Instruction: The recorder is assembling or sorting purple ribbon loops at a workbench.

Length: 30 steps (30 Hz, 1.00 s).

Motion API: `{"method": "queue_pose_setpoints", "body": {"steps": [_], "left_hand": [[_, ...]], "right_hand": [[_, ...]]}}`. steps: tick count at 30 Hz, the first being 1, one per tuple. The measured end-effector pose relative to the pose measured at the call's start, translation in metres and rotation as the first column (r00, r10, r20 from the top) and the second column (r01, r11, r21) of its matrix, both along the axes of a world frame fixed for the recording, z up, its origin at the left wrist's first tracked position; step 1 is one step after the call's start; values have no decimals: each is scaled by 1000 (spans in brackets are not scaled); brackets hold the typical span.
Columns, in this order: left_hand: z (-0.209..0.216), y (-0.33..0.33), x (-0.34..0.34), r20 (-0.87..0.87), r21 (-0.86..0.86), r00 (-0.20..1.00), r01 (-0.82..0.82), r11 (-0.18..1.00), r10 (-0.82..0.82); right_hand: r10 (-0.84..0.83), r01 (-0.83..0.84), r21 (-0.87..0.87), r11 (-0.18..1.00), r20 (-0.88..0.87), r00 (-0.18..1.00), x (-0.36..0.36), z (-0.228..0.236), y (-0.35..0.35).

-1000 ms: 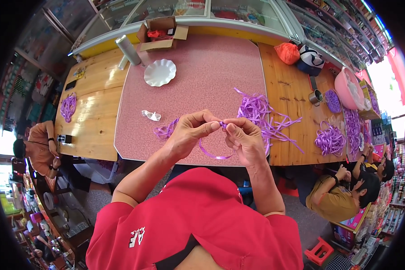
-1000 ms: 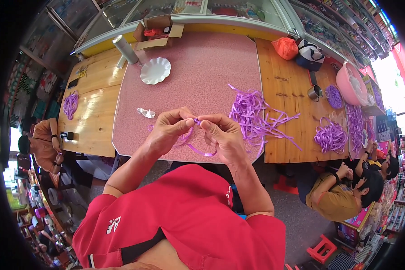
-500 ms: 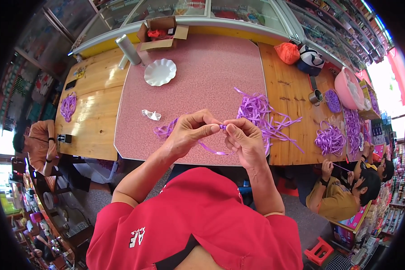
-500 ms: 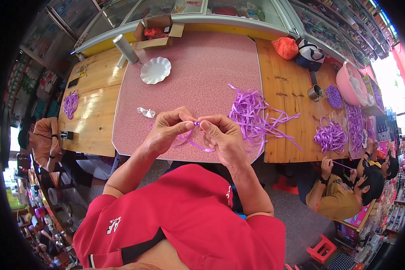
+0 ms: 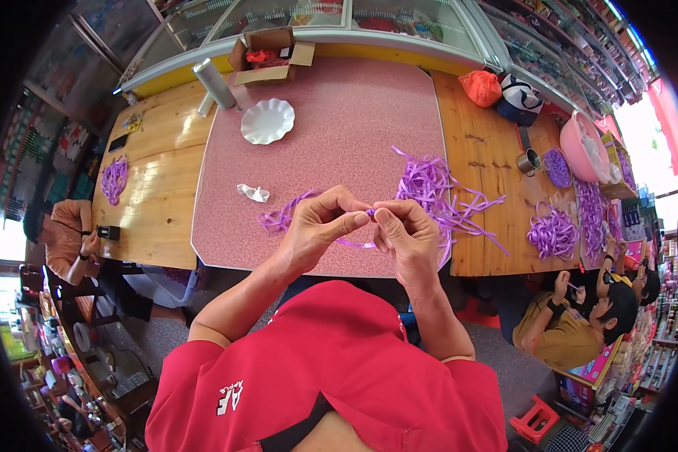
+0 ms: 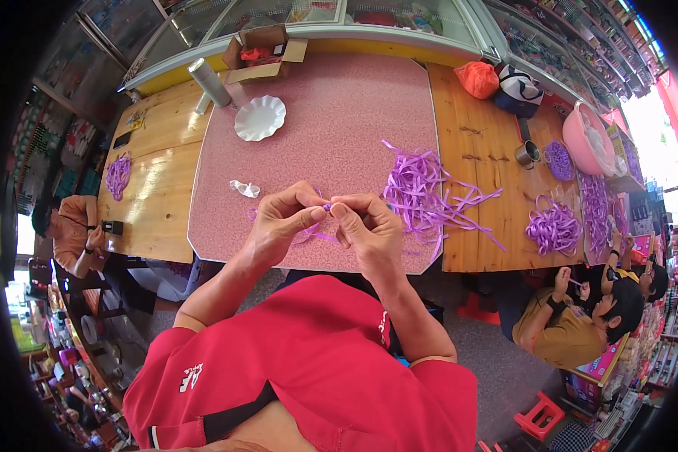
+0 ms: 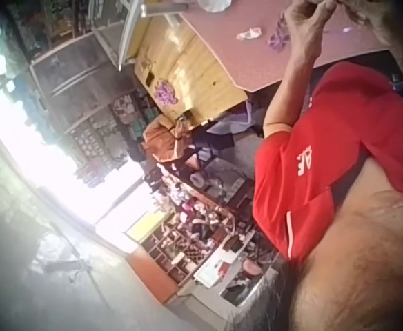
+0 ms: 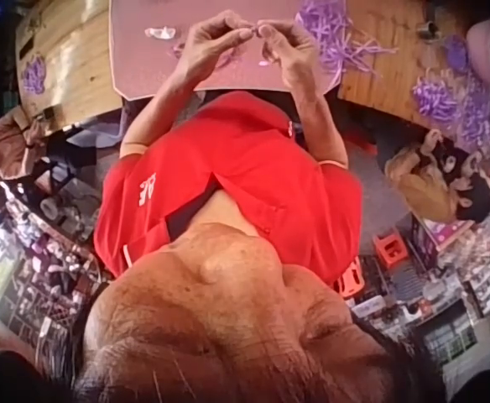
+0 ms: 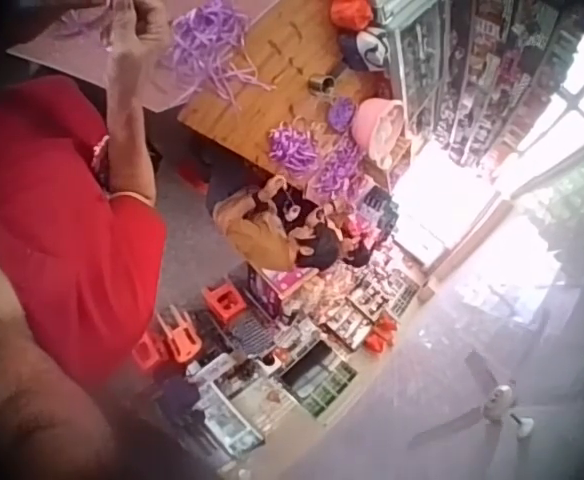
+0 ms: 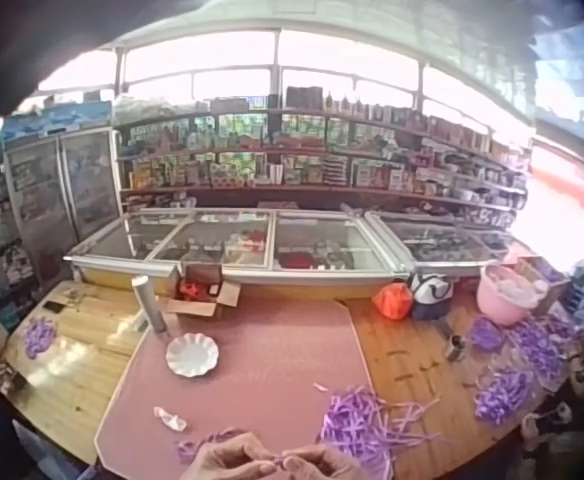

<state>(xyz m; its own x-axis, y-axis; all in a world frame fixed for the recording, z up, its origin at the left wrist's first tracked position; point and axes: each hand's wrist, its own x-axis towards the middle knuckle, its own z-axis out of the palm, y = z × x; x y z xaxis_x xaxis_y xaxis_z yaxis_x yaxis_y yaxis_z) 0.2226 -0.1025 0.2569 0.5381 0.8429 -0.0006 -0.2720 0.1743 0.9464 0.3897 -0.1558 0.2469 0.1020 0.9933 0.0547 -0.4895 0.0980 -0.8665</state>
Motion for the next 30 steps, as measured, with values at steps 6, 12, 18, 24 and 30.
{"method": "queue_pose_setpoints", "body": {"steps": [6,12,18,24,30], "left_hand": [[-5,-9,7,-10,132,989,-146,980,148],[1,-10,7,-59,325,968,-212,922,243],[14,-1,-1,-171,434,972,-74,898,162],[18,2,0,-291,630,919,-24,776,265],[14,2,4,-275,563,917,-88,822,287]], "right_hand": [[-246,211,181,960,196,949,-17,2,-4],[-392,138,452,881,538,746,-5,6,-1],[-258,-16,405,914,611,749,10,23,2],[-141,-30,245,969,649,748,14,29,5],[-242,87,314,946,501,831,3,21,3]]}}
